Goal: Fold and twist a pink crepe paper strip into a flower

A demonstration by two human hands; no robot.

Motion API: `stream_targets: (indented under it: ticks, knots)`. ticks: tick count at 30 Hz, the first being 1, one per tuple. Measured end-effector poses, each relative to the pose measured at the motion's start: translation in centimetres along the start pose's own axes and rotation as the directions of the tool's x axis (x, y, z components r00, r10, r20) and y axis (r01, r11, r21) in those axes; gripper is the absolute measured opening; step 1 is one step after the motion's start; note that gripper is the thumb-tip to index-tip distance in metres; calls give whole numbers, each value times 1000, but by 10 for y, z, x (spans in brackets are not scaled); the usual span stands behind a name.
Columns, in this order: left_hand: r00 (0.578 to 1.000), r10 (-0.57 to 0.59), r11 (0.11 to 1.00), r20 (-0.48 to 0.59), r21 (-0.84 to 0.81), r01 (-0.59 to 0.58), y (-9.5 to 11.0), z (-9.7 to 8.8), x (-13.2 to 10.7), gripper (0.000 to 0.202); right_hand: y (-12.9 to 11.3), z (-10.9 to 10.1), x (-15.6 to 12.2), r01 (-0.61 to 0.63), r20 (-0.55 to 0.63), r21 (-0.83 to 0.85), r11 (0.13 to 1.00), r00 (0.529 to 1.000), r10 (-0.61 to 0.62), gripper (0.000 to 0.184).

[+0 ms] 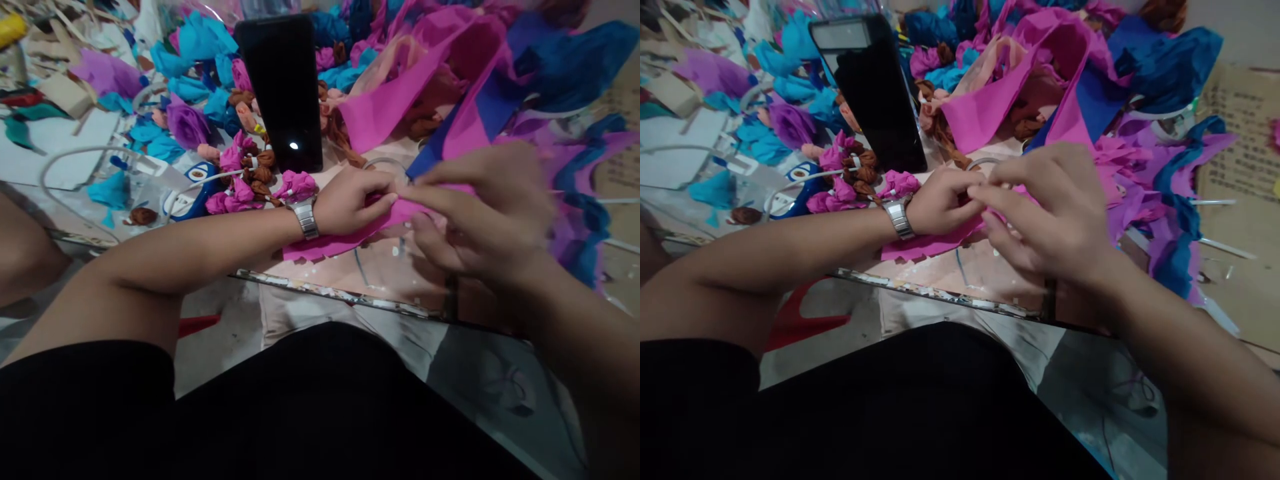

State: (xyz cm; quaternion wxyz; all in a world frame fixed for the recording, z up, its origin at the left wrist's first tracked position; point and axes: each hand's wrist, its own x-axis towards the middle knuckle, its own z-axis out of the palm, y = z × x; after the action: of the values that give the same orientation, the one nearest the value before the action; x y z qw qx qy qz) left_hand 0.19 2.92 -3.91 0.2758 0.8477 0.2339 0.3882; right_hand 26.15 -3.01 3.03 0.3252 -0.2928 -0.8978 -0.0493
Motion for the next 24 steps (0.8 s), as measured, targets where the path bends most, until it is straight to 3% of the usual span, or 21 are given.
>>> stream_targets:
  ticks: [2, 4, 7, 12, 19, 24]
  knots:
    - [999, 22, 1000, -24, 0, -22, 0, 0, 0, 33, 8, 19, 0, 59, -114, -129, 990, 991, -74, 32]
    - [998, 40, 999, -47, 16, -39, 1, 0, 0, 31, 18, 38, -3, 56, -53, -189, 980, 996, -67, 34]
    - [997, 43, 999, -63, 28, -41, 4, 0, 1, 31, 30, 55, -12, -20, -9, -146, 989, 1000, 19, 28]
    - [997, 44, 997, -60, 72, -40, 8, -4, 3, 40, 37, 55, -17, -110, -14, -83, 990, 994, 109, 34]
    - [998, -60, 990, -10, 129, 60, 5, -11, 5, 55, 38, 57, -13, -51, -124, -56, 997, 991, 44, 26]
    - [1000, 2, 978, 6, 209, -4, 5, -9, 5, 47, 38, 62, -16, -58, -124, -17, 998, 991, 55, 15]
